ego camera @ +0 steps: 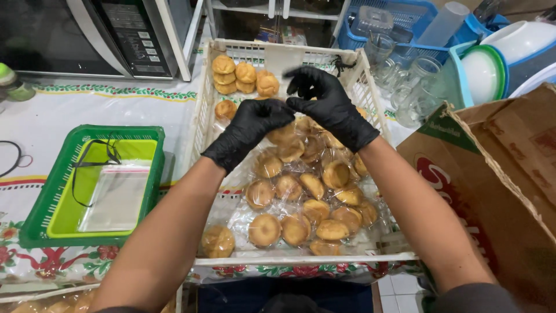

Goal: Individually bagging small round pastries from a large crate into clear plastic bags

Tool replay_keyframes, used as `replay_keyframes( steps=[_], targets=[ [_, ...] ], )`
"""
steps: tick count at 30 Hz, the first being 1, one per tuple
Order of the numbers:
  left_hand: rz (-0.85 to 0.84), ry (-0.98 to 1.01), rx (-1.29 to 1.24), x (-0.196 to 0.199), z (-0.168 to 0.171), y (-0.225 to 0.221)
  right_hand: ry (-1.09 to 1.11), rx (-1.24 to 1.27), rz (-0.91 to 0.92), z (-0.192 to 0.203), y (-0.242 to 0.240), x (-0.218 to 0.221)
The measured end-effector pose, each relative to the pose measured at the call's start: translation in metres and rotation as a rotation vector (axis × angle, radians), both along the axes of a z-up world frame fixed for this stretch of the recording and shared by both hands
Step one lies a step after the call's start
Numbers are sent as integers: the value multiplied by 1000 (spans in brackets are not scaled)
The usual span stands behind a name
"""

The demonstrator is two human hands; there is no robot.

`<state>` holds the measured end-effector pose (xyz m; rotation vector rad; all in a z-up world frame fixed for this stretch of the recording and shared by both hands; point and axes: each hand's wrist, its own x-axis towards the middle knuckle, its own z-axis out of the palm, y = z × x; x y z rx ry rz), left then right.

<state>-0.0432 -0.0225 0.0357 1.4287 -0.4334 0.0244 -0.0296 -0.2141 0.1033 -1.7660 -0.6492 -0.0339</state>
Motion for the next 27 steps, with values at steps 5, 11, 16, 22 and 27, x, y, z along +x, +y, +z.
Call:
replay_keyframes(
  steps=[5, 11, 16, 22, 27],
  targets=[
    [34, -218, -130, -14, 14, -6, 112, -79, 105, 17, 9, -28],
    [38, 74, -143, -35, 58, 7, -12, 174, 101, -22, -7, 9],
    [69, 154, -81, -1, 26, 11, -404, -78, -223, 4, -29, 12],
    [178, 154, -25, 19, 5, 6, -396, 2, -115, 0, -53, 29],
    [172, 210, 27, -6, 30, 13, -357, -131, -208, -11, -56, 28]
  ],
)
